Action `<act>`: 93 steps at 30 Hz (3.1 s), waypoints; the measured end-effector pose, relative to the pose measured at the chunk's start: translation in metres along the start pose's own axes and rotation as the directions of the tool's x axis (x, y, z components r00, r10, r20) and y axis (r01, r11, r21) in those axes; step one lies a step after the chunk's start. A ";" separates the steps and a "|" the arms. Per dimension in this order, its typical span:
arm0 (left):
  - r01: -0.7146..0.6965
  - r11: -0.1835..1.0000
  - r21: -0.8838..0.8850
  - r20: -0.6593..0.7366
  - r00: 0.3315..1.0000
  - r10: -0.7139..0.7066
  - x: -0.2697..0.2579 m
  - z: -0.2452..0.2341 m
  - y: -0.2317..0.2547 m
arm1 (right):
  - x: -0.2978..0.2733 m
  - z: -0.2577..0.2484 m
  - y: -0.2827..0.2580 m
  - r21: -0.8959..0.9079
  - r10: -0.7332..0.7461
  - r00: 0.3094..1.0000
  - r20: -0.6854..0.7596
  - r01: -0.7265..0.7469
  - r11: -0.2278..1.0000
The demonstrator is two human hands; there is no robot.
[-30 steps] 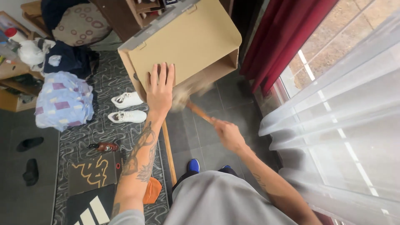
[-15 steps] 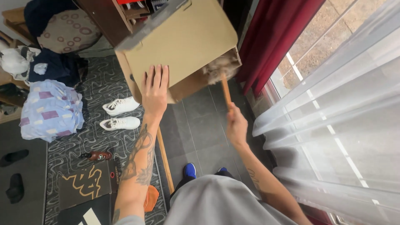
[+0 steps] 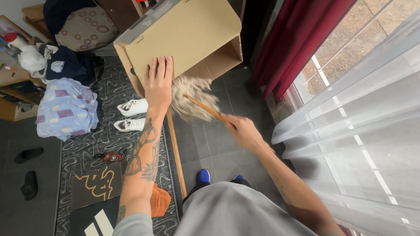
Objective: The person is organizing their shoe collection by placing shoes into boxes, cleaning the boxes using a small mop and a cloth, and then storing the boxes in a closet.
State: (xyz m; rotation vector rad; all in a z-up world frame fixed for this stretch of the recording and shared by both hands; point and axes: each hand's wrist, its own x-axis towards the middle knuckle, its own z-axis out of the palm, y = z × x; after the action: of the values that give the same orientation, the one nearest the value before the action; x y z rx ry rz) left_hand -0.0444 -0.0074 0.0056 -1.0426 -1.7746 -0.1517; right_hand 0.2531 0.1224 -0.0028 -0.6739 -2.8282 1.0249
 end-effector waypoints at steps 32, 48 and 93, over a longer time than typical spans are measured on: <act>0.177 0.977 -0.122 0.386 0.915 -0.117 -0.021 0.019 0.022 | -0.017 0.008 0.072 -0.240 -0.060 0.860 -0.507 -0.074 0.968; -0.185 0.975 -0.121 0.386 0.896 0.218 -0.066 0.025 0.044 | -0.005 -0.025 0.085 0.238 0.281 0.771 -0.572 -0.172 0.956; 0.817 -0.410 -0.406 0.913 0.341 -0.225 -0.148 0.012 0.111 | 0.004 0.059 0.096 0.255 0.064 0.902 -0.427 0.052 0.966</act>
State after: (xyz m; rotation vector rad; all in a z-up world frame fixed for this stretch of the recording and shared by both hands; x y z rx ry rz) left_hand 0.0403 -0.0176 -0.1592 -0.6461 -2.4755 -2.5415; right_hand 0.2746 0.1542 -0.1087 -0.7685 -2.2638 1.0651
